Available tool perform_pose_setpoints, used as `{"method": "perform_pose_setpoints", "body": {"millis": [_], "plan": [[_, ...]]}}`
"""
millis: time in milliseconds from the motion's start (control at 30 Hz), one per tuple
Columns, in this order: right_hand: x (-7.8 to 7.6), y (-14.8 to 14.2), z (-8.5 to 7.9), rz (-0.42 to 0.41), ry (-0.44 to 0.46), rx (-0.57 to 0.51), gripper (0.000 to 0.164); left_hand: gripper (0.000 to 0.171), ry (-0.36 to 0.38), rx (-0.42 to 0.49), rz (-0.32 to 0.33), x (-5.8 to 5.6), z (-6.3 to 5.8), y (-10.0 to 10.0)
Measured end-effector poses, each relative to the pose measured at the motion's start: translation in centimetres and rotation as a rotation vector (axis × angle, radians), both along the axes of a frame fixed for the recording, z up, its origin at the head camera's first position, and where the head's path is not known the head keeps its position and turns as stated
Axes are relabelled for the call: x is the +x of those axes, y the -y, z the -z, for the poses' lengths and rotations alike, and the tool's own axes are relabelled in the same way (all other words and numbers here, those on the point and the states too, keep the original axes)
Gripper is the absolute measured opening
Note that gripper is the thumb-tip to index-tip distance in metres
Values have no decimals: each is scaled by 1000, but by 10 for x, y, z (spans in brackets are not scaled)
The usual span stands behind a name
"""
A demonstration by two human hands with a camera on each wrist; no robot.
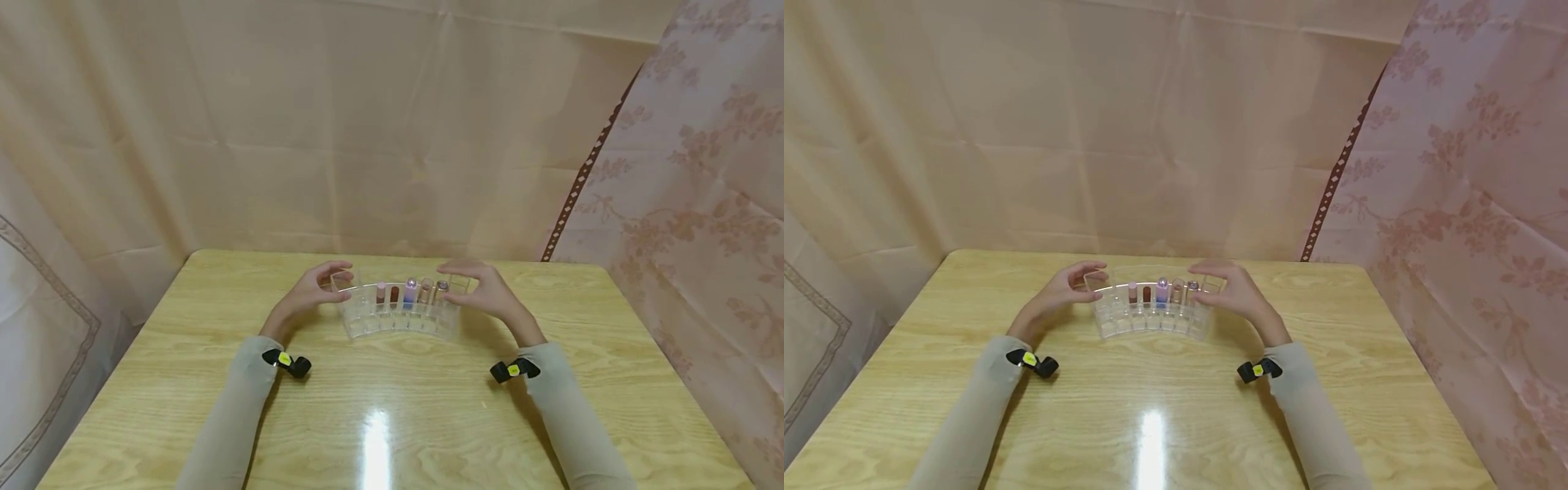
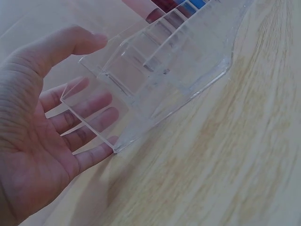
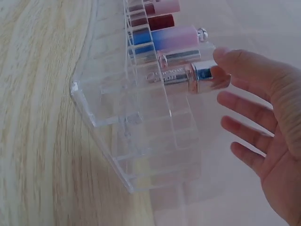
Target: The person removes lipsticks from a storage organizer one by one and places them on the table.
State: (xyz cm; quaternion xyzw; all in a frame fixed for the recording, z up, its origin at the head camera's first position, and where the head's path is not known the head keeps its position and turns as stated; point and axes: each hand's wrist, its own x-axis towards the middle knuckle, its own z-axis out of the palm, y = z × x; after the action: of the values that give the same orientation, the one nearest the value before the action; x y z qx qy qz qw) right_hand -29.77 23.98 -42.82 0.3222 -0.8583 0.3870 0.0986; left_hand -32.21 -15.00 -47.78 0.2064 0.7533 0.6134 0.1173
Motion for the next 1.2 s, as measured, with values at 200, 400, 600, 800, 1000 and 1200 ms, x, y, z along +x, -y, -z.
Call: {"method": "perform_pose_setpoints", "body": {"millis": [200, 400, 600, 800, 1000, 1200], "plan": [[4, 6, -4, 9, -175, 108, 43, 64, -15, -8, -4, -3, 4, -1], [4, 11, -7, 29, -346, 219, 40, 63, -16, -20, -9, -7, 7, 1], [3, 13, -5, 46, -408, 276, 40, 61, -14, -37, -7, -11, 8, 2], [3, 14, -5, 38, -465, 287, 39, 63, 0, -49, 2, -13, 10, 4], [3, 14, -2, 39, -471, 301, 34, 62, 0, -46, 1, -14, 11, 4], [2, 16, 2, 21, -475, 300, 32, 58, 10, -40, -3, -13, 12, 4]]}}
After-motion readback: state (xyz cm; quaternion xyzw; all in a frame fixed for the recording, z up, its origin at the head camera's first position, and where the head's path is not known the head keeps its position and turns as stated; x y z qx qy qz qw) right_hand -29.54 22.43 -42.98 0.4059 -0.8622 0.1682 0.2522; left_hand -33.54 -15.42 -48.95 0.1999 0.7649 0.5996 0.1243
